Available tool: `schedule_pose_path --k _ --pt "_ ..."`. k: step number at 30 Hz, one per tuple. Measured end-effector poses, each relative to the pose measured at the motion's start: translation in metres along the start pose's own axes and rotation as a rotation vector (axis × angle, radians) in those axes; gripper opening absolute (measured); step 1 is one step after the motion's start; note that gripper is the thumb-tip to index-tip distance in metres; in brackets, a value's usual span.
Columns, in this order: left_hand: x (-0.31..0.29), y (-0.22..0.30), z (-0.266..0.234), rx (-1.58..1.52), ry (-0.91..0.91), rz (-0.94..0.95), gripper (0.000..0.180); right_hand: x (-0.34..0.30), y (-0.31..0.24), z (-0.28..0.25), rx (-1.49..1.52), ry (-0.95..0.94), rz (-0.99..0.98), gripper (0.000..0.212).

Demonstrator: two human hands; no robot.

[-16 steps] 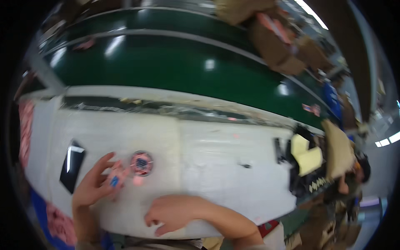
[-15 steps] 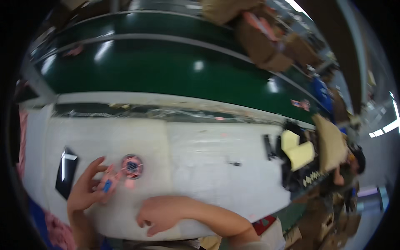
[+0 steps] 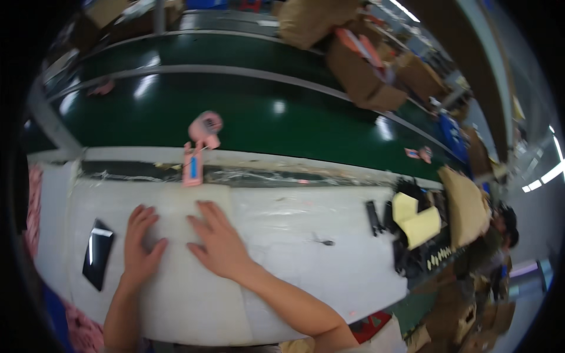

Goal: The person assembles portable fans by connecting wiring, fitting handle casings to the fan heads by hand, testing each fan, and placing the assembled units onto a conveyor belt.

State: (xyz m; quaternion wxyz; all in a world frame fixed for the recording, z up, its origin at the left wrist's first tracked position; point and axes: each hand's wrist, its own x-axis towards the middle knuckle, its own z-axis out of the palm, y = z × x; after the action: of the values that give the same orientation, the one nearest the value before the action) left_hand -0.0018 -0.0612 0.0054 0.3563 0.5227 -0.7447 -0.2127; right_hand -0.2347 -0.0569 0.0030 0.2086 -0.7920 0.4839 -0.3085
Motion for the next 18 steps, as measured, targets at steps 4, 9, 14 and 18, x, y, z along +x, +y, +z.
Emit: schedule_pose_path --k 4,9,14,18 --pt "0.005 -0.003 0.006 0.015 0.012 -0.007 0.029 0.003 -0.002 -0.006 -0.020 0.060 0.022 0.047" --pt "0.004 -0.002 0.009 0.036 0.071 -0.025 0.025 0.018 -0.004 -0.001 -0.021 -0.008 -0.076 0.037" --pt "0.004 -0.003 0.010 0.004 0.126 -0.007 0.022 0.095 0.017 0.000 -0.007 -0.102 -0.027 0.041" --pt "0.007 -0.004 0.012 0.015 0.117 0.015 0.020 0.152 0.063 0.015 -0.169 0.053 -0.053 0.060"
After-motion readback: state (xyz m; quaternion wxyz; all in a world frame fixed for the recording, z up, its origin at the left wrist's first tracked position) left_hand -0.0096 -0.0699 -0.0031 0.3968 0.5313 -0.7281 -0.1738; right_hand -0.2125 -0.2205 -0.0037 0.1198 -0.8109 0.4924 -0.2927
